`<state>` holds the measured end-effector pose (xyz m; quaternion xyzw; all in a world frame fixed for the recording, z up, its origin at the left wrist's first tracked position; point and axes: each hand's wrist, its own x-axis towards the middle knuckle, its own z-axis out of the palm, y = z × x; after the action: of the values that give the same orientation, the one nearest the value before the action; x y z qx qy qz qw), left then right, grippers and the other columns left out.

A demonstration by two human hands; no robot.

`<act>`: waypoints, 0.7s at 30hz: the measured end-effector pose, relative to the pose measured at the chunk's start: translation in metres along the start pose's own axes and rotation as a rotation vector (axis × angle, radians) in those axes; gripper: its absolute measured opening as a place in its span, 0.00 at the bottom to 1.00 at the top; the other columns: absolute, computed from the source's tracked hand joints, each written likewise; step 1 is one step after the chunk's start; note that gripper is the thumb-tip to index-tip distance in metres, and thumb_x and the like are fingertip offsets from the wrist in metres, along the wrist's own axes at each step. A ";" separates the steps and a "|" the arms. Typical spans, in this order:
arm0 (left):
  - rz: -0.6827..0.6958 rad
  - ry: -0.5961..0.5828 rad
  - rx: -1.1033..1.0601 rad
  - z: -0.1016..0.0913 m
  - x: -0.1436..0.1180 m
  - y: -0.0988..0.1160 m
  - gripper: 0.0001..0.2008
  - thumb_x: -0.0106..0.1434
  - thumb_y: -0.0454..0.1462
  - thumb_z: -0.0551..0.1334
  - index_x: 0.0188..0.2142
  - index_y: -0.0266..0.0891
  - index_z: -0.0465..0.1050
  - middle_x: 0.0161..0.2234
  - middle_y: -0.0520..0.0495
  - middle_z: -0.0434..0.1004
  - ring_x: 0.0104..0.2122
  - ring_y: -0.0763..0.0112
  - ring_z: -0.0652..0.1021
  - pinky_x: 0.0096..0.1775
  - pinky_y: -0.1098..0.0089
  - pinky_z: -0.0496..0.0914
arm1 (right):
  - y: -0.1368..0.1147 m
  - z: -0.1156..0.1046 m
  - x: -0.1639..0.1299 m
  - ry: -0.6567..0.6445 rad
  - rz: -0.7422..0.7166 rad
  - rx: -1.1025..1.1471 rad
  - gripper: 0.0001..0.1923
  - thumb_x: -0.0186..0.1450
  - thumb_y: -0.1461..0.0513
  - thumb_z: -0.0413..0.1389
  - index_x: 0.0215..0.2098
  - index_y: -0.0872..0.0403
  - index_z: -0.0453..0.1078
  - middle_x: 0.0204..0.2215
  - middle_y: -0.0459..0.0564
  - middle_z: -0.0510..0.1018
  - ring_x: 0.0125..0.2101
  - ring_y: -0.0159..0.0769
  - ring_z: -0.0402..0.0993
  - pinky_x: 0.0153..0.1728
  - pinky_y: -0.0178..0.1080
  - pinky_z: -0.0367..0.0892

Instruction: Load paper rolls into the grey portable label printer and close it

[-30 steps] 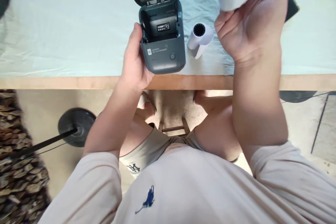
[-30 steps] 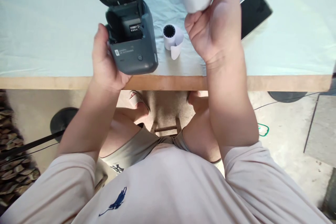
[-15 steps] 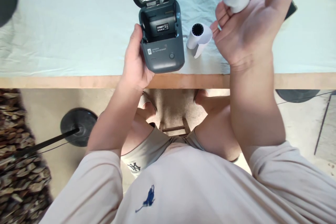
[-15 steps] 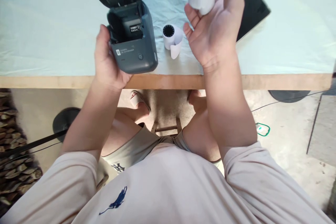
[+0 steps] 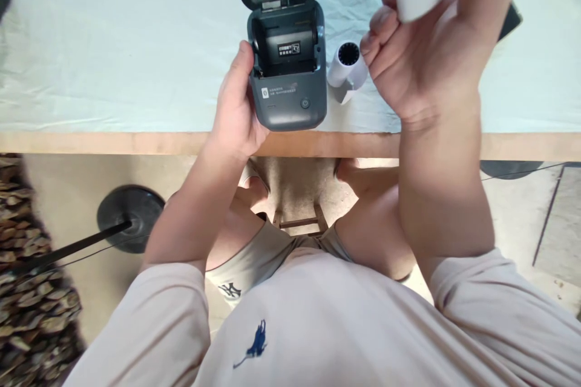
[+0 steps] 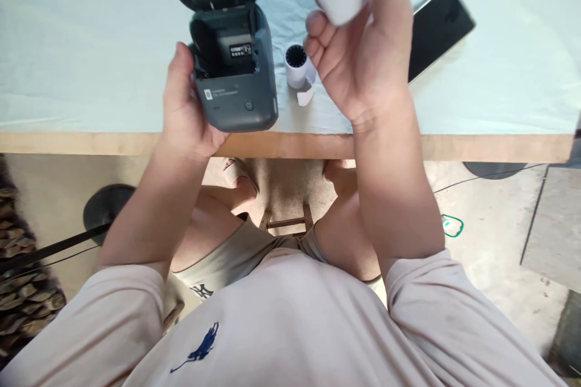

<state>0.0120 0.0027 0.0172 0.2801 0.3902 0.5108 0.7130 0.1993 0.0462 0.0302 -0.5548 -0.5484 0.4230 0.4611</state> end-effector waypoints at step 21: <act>-0.076 0.006 0.000 -0.002 -0.006 0.002 0.19 0.64 0.56 0.58 0.43 0.53 0.81 0.31 0.44 0.81 0.55 0.51 0.77 0.51 0.57 0.77 | -0.025 0.025 -0.028 -0.062 -0.203 0.339 0.15 0.67 0.56 0.55 0.26 0.54 0.61 0.23 0.45 0.61 0.23 0.22 0.61 0.22 0.30 0.52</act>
<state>0.0078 -0.0021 0.0194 0.2637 0.4027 0.4842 0.7307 0.1686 0.0184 0.0486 -0.3978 -0.5365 0.4774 0.5710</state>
